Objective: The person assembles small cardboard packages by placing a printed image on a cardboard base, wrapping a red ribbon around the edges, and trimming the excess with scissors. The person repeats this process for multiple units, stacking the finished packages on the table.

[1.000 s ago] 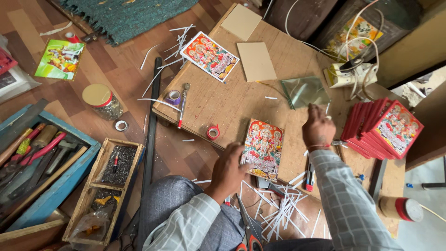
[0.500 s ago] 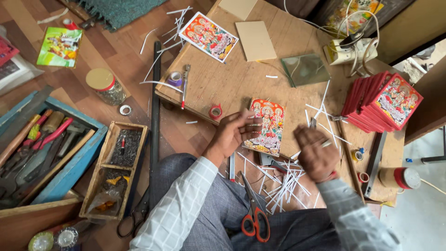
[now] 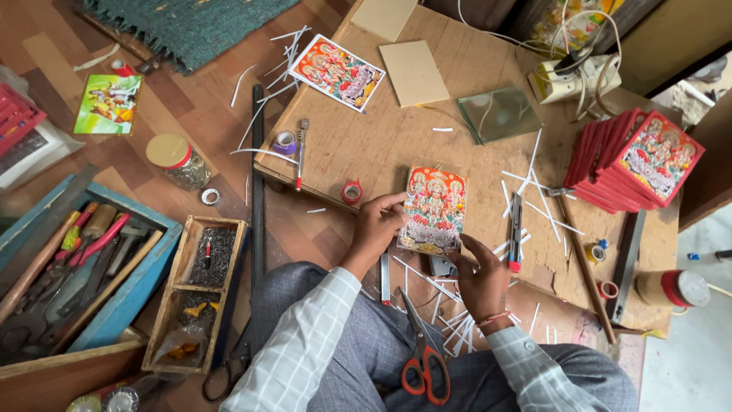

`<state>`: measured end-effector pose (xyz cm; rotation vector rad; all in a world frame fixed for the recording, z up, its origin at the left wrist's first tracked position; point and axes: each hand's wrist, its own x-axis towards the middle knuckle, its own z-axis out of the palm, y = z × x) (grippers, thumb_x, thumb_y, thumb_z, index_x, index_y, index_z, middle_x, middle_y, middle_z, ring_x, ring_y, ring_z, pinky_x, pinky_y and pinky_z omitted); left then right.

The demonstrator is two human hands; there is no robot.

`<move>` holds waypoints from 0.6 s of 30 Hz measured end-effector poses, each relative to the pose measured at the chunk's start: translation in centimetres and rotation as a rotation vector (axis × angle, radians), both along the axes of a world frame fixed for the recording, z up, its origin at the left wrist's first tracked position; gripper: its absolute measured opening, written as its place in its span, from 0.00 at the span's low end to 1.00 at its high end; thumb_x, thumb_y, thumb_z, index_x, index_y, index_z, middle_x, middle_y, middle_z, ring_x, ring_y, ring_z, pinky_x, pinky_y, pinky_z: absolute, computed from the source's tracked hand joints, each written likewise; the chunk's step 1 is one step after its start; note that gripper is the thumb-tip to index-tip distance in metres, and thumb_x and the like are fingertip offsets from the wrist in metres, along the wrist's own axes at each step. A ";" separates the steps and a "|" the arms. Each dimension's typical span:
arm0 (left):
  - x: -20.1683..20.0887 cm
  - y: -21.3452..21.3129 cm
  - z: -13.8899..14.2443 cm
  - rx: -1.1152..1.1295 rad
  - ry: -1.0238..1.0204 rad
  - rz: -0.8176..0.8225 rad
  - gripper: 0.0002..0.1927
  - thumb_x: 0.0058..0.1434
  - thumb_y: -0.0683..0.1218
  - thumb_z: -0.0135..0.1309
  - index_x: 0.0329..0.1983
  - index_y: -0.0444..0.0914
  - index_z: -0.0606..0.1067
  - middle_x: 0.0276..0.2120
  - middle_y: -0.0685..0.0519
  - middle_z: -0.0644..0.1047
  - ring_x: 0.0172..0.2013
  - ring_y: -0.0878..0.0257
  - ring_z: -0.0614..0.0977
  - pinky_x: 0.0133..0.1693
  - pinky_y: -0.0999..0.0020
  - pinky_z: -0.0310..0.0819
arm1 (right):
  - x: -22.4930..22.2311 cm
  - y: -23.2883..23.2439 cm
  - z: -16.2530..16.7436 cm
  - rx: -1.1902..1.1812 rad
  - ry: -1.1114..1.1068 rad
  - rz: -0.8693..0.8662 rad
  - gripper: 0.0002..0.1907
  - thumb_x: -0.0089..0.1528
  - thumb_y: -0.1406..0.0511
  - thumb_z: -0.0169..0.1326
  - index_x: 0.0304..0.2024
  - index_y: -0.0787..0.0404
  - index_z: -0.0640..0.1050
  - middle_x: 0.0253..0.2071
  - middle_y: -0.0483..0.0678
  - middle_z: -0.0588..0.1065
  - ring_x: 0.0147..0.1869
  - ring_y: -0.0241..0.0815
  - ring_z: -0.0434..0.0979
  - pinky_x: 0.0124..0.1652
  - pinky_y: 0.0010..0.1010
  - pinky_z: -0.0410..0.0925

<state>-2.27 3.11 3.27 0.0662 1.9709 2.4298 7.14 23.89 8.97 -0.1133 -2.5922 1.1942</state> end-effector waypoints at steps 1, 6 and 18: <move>0.1 0.2 -0.2 -0.186 0.092 0.055 0.21 0.56 0.35 0.63 0.54 0.32 0.80 0.36 0.52 0.79 0.37 0.63 0.80 0.40 0.68 0.78 | 0.0 0.2 -0.2 0.083 0.024 0.000 0.20 0.57 0.66 0.63 0.52 0.60 0.81 0.46 0.56 0.82 0.47 0.53 0.85 0.42 0.38 0.76; 0.2 1.0 -1.4 -0.427 0.172 0.125 0.21 0.53 0.35 0.61 0.51 0.38 0.81 0.37 0.51 0.75 0.36 0.60 0.80 0.40 0.65 0.76 | -0.2 0.5 -0.3 0.285 0.040 0.019 0.20 0.58 0.63 0.63 0.52 0.60 0.81 0.44 0.58 0.81 0.44 0.55 0.83 0.42 0.41 0.74; 1.6 1.9 -0.3 -0.660 0.236 0.123 0.25 0.54 0.38 0.62 0.56 0.35 0.75 0.44 0.43 0.77 0.45 0.48 0.79 0.49 0.56 0.74 | -0.7 1.1 -0.3 0.193 -0.018 0.113 0.26 0.49 0.66 0.68 0.51 0.63 0.80 0.51 0.54 0.79 0.45 0.49 0.85 0.44 0.35 0.77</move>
